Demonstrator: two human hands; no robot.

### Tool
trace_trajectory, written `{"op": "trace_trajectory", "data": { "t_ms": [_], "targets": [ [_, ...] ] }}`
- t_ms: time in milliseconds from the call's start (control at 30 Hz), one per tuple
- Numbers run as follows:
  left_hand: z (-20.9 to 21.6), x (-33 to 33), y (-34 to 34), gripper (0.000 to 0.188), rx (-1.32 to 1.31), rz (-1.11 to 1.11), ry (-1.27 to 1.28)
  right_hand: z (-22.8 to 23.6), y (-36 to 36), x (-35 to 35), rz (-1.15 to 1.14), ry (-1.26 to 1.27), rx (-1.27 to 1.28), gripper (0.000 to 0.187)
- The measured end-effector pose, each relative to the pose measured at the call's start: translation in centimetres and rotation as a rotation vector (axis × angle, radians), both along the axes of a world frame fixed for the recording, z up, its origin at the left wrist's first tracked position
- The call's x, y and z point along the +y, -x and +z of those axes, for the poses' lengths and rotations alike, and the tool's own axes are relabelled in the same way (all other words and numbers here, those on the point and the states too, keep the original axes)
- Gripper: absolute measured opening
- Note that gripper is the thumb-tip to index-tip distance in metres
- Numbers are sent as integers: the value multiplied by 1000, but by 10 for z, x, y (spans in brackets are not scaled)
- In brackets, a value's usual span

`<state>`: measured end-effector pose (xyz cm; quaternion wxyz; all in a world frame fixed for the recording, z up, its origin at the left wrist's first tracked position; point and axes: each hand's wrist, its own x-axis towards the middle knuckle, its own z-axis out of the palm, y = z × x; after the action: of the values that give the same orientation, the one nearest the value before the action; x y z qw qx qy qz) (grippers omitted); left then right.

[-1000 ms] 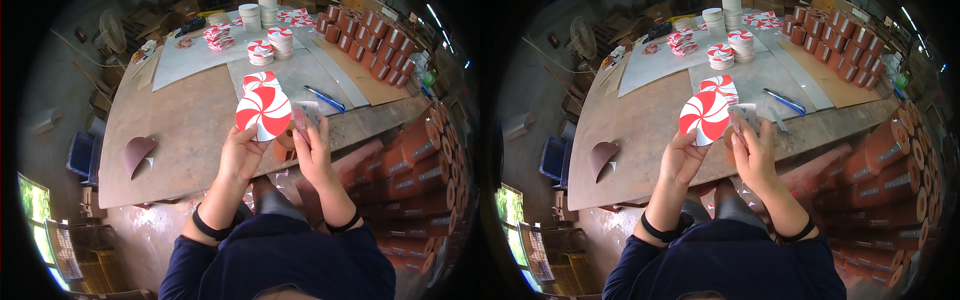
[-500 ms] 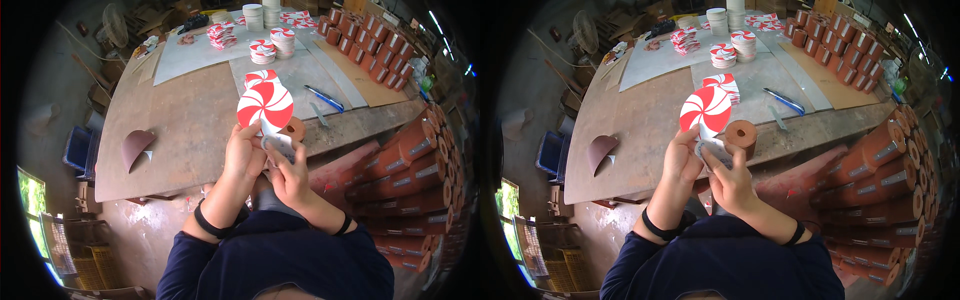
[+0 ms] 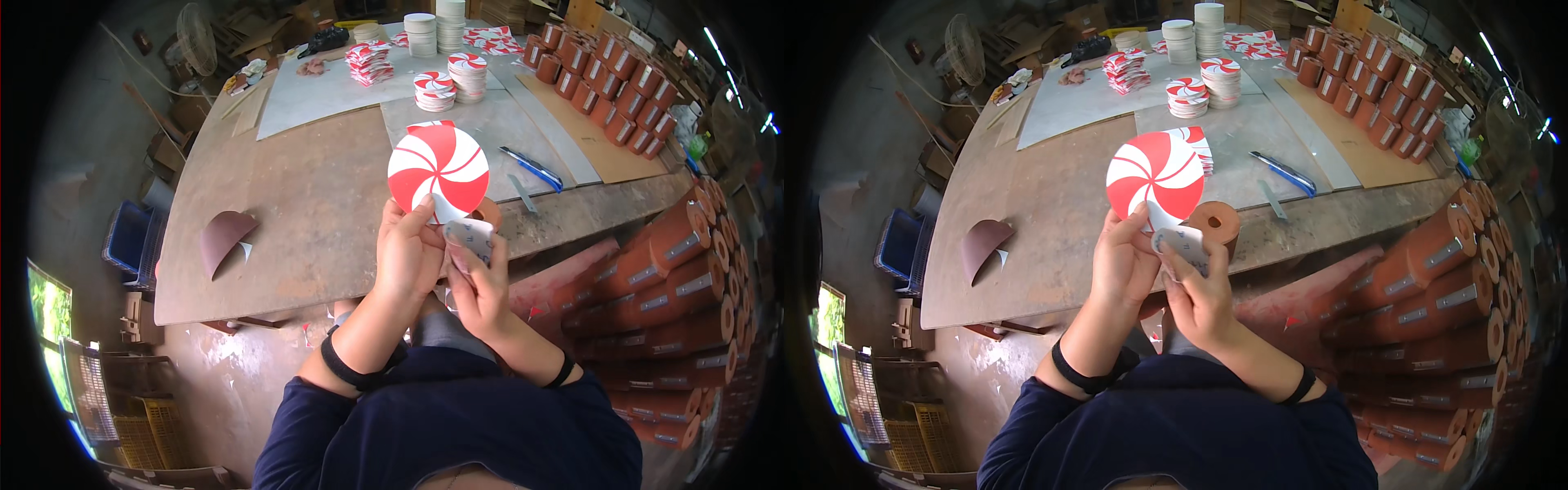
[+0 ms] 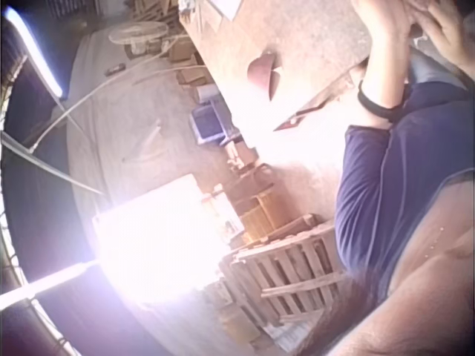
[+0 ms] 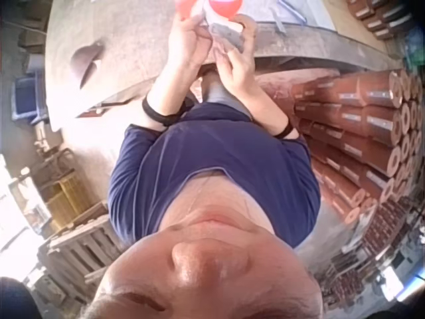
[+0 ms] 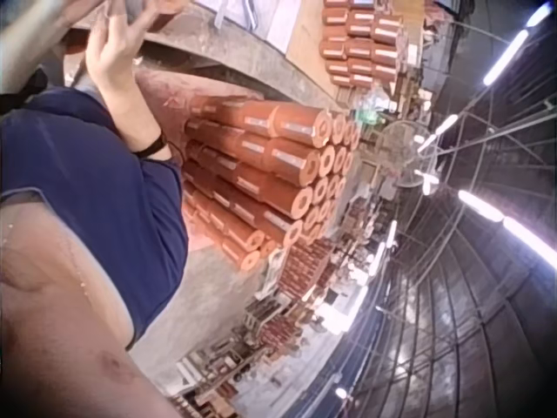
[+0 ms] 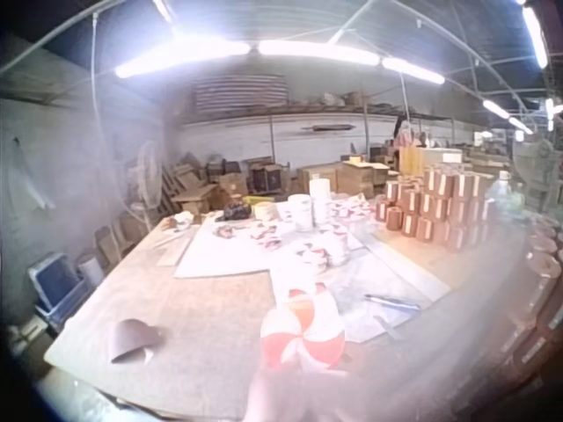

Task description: Applying circular peppermint-style labels to cylindrical components using a small flat tool.

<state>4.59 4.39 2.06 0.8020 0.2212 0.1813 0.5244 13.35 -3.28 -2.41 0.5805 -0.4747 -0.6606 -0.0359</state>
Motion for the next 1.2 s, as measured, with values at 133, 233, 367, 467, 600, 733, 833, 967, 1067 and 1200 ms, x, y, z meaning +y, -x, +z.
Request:
{"op": "trace_trajectory", "data": {
  "t_ms": [133,233,367,467,600,733,833,967,1067,1200],
  "targets": [
    [2,3,9,20,57,85,-221,3,-20,-8,-4,33,94,32],
    [1,5,12,21,114,135,-303,4,-37,-5,-84,-20,149,15],
    [0,12,18,19,180,151,-395,-4,-56,-3,-187,36,180,11],
    [-2,18,23,17,199,161,-457,-5,-63,2,-252,-24,146,12],
    [-6,27,27,19,251,232,-609,-13,-72,5,-221,-8,260,28],
    [3,50,30,34,443,249,-540,-20,-84,13,-229,5,338,24],
    [14,93,25,33,678,165,-383,-42,-102,20,-278,107,420,19],
    [3,163,27,35,755,-13,-279,-81,-112,34,-357,172,403,21],
    [-4,209,10,36,749,-47,-233,-94,-114,35,-414,190,280,22],
    [-2,264,-27,37,816,-29,-236,-111,-125,44,-373,268,341,27]
  ]
}}
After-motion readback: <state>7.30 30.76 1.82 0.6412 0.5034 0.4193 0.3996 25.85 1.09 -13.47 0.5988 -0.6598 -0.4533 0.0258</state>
